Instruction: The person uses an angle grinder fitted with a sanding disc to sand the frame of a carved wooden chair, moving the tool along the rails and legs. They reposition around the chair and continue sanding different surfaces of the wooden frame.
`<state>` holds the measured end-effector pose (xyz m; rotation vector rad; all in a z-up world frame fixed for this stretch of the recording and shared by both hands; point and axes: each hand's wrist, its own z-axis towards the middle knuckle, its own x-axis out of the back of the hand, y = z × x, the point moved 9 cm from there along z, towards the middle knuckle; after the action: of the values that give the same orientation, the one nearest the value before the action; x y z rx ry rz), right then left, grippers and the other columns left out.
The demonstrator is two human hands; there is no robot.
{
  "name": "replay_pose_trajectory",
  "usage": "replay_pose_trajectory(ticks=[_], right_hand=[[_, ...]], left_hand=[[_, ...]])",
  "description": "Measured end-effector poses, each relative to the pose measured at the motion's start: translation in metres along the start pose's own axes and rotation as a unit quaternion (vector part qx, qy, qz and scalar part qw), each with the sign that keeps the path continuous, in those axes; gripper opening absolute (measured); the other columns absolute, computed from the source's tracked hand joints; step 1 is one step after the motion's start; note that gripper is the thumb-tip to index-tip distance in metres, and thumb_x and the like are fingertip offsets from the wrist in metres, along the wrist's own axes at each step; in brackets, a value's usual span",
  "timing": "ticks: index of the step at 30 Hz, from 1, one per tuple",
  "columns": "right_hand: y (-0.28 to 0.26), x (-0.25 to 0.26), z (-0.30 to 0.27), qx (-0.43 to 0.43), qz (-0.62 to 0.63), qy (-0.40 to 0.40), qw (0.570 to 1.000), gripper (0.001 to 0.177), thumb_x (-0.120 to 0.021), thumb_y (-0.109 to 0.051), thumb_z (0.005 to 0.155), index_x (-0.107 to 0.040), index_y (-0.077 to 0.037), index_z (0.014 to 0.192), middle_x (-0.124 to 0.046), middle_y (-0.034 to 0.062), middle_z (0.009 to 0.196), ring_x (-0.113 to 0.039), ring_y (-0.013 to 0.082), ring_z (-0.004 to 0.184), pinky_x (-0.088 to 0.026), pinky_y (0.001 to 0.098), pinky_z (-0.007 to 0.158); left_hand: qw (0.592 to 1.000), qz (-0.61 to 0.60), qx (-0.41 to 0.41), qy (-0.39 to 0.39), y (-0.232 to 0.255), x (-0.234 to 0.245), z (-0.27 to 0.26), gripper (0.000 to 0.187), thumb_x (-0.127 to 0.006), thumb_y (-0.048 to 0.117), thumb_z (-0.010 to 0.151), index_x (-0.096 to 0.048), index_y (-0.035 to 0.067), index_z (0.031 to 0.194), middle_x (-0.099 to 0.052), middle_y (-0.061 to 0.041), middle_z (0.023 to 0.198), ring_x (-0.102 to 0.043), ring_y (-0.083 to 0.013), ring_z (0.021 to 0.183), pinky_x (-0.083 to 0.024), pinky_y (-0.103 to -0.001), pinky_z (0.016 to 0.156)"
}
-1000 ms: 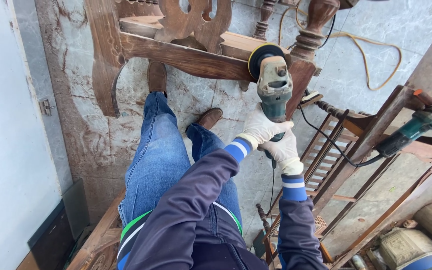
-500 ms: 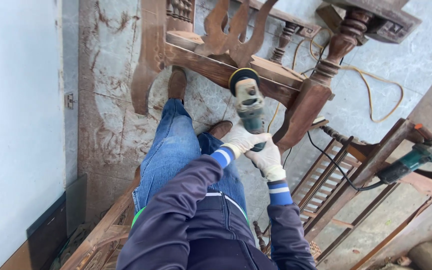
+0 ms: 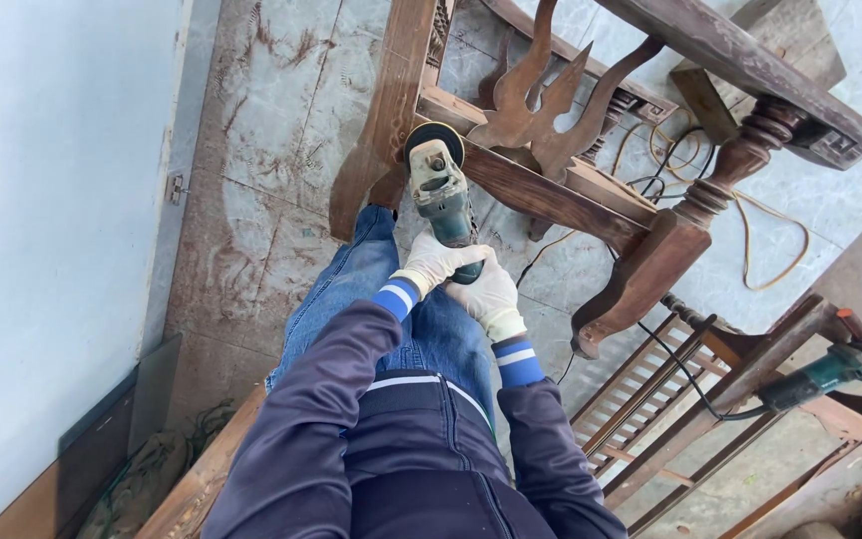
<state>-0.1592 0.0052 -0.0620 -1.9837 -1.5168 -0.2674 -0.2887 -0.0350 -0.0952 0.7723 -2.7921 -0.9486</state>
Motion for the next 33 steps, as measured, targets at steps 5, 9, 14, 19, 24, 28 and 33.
replay_pose_trajectory(ticks=[5, 9, 14, 19, 24, 28, 33], right_hand=[[0.017, 0.003, -0.012, -0.036, 0.04, 0.018, 0.998, 0.082, -0.084, -0.053, 0.061, -0.055, -0.014, 0.127, -0.075, 0.0203, 0.104, -0.072, 0.0378, 0.1, -0.056, 0.0437, 0.085], [0.046, 0.006, -0.028, -0.076, 0.085, 0.055, 0.992, 0.083, -0.087, -0.05, 0.062, -0.056, -0.007, 0.126, -0.074, 0.021, 0.104, -0.073, 0.0356, 0.1, -0.056, 0.0423, 0.086], [0.077, -0.004, -0.041, -0.05, 0.207, 0.124, 0.969, 0.076, -0.09, -0.037, 0.06, -0.063, -0.002, 0.122, -0.075, 0.0157, 0.107, -0.073, 0.0265, 0.098, -0.056, 0.0373, 0.086], [0.068, -0.015, -0.033, -0.043, 0.254, 0.134, 0.957, 0.072, -0.091, -0.03, 0.061, -0.063, 0.0, 0.12, -0.075, 0.0137, 0.107, -0.072, 0.022, 0.096, -0.056, 0.0345, 0.086], [0.028, -0.025, -0.019, -0.041, 0.183, 0.093, 0.978, 0.073, -0.09, -0.037, 0.062, -0.063, 0.0, 0.119, -0.075, 0.0162, 0.105, -0.074, 0.0245, 0.097, -0.057, 0.0358, 0.085], [0.008, -0.027, -0.01, -0.029, 0.163, 0.069, 0.984, 0.074, -0.089, -0.043, 0.062, -0.061, -0.002, 0.118, -0.077, 0.0173, 0.104, -0.076, 0.0277, 0.097, -0.058, 0.0378, 0.084], [-0.016, -0.022, -0.005, -0.031, 0.043, 0.017, 0.998, 0.076, -0.087, -0.049, 0.061, -0.057, -0.01, 0.119, -0.076, 0.0189, 0.1, -0.074, 0.0355, 0.097, -0.057, 0.042, 0.083]], left_hand=[[0.996, 0.085, -0.011, -0.031, -0.004, -0.017, 0.003, 0.062, -0.094, 0.036, 0.058, -0.073, 0.004, 0.106, -0.078, -0.01, 0.101, -0.074, -0.0176, 0.09, -0.059, -0.032, 0.085], [0.981, 0.175, 0.034, -0.077, 0.01, -0.041, -0.014, 0.073, -0.091, 0.046, 0.051, -0.073, 0.005, 0.109, -0.079, -0.013, 0.104, -0.077, -0.0231, 0.093, -0.059, -0.032, 0.089], [0.958, 0.254, 0.045, -0.122, 0.001, -0.063, -0.016, 0.086, -0.091, 0.05, 0.054, -0.064, 0.003, 0.121, -0.074, -0.02, 0.113, -0.073, -0.0299, 0.104, -0.056, -0.035, 0.094], [0.949, 0.285, 0.042, -0.125, 0.0, -0.049, -0.009, 0.094, -0.091, 0.051, 0.053, -0.059, 0.002, 0.126, -0.071, -0.022, 0.118, -0.071, -0.0333, 0.11, -0.055, -0.036, 0.097], [0.962, 0.26, -0.001, -0.079, 0.008, -0.012, 0.005, 0.09, -0.09, 0.051, 0.054, -0.061, 0.005, 0.125, -0.073, -0.018, 0.114, -0.072, -0.0313, 0.105, -0.055, -0.036, 0.094], [0.979, 0.196, -0.009, -0.057, 0.013, 0.007, 0.008, 0.083, -0.09, 0.049, 0.054, -0.065, 0.004, 0.119, -0.076, -0.015, 0.11, -0.075, -0.027, 0.101, -0.057, -0.035, 0.092], [0.989, 0.144, -0.005, -0.022, 0.004, 0.027, 0.007, 0.076, -0.09, 0.048, 0.056, -0.07, 0.006, 0.115, -0.077, -0.013, 0.107, -0.075, -0.0237, 0.098, -0.057, -0.033, 0.091]])
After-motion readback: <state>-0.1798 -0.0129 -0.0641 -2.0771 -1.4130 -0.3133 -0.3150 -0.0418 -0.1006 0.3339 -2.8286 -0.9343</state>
